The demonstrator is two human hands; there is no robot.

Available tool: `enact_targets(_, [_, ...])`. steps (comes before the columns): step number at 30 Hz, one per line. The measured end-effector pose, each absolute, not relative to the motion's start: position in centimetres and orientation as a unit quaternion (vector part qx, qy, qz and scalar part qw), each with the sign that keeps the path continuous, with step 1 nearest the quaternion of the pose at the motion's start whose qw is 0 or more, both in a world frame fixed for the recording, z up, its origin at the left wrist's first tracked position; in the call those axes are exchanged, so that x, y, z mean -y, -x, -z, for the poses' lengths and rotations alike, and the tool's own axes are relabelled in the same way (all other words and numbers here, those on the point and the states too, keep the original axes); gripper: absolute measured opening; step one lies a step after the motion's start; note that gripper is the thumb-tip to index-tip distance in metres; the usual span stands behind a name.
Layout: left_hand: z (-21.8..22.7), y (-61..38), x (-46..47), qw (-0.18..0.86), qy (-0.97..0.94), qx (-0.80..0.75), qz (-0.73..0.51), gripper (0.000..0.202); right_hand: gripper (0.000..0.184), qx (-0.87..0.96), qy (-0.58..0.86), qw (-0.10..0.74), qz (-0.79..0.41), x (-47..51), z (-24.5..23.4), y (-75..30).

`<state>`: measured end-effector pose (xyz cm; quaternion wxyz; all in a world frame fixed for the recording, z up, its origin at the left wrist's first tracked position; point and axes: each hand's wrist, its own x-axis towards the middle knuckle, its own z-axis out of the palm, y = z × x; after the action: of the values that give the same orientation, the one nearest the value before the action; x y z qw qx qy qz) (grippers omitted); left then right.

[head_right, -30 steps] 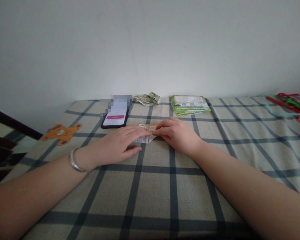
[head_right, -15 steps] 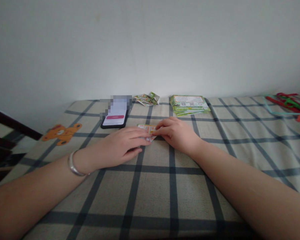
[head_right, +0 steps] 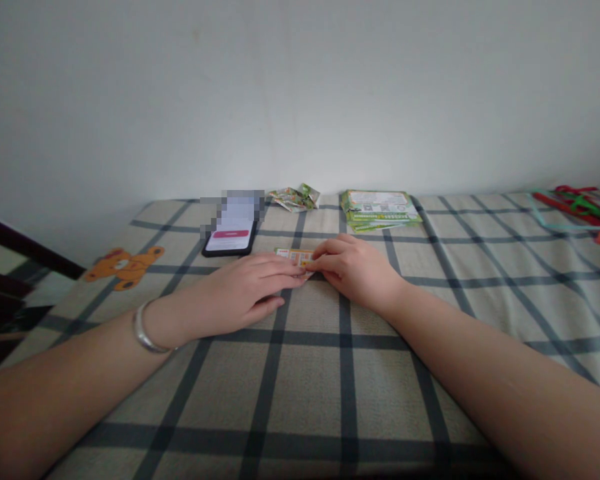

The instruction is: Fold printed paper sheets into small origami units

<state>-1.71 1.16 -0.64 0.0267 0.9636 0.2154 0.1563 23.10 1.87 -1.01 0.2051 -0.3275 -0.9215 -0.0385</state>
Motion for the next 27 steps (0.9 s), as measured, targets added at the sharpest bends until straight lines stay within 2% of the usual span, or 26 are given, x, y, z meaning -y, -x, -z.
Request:
enact_targets(8, [0.4,1.5,-0.8,0.011,-0.963,-0.230,-0.138,0.037,0.029,0.923,0.330,0.194,0.047,-1.8,0.9,-22.9])
enact_targets(15, [0.1,1.5,-0.1,-0.042,-0.963,-0.239,-0.114,0.039,0.025,0.920,0.312,0.230,0.064,-1.0,0.3,-23.0])
enact_targets(27, [-0.1,1.1,0.3,-0.082,-0.964,-0.233,-0.101,0.032,0.021,0.938,0.294,0.141,0.119,0.5,-0.1,-22.1])
